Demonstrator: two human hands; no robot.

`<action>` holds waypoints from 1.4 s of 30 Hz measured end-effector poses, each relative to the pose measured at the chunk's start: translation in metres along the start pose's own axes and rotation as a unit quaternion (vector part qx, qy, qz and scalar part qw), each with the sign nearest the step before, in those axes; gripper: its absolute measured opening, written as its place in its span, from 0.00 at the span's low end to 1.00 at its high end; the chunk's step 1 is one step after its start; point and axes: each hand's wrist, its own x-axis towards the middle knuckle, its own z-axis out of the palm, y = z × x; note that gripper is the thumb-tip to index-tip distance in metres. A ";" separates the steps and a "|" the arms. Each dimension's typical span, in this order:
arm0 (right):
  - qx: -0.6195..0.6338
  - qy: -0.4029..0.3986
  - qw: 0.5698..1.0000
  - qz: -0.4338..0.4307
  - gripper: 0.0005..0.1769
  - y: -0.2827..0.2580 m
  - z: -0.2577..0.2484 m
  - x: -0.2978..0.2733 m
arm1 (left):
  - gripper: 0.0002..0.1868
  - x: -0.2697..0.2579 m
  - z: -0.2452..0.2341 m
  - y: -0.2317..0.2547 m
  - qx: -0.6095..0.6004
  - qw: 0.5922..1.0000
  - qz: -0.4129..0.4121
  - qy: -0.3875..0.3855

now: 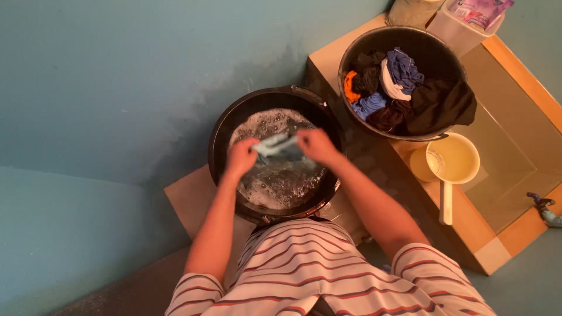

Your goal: Washing a blue shirt in a bucket of soapy water and hanging it to dry.

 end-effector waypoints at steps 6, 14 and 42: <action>-0.208 -0.198 0.958 0.010 0.14 0.069 0.114 -0.037 | 0.22 -0.027 0.078 -0.053 0.123 0.977 -0.105 -0.141; -0.033 -0.222 0.974 -0.022 0.17 0.074 0.063 -0.014 | 0.16 -0.015 0.008 -0.006 -0.015 0.963 -0.050 -0.264; -0.077 -0.006 0.997 -0.003 0.10 0.059 0.117 -0.028 | 0.20 0.003 0.129 -0.081 -0.120 0.992 0.000 0.034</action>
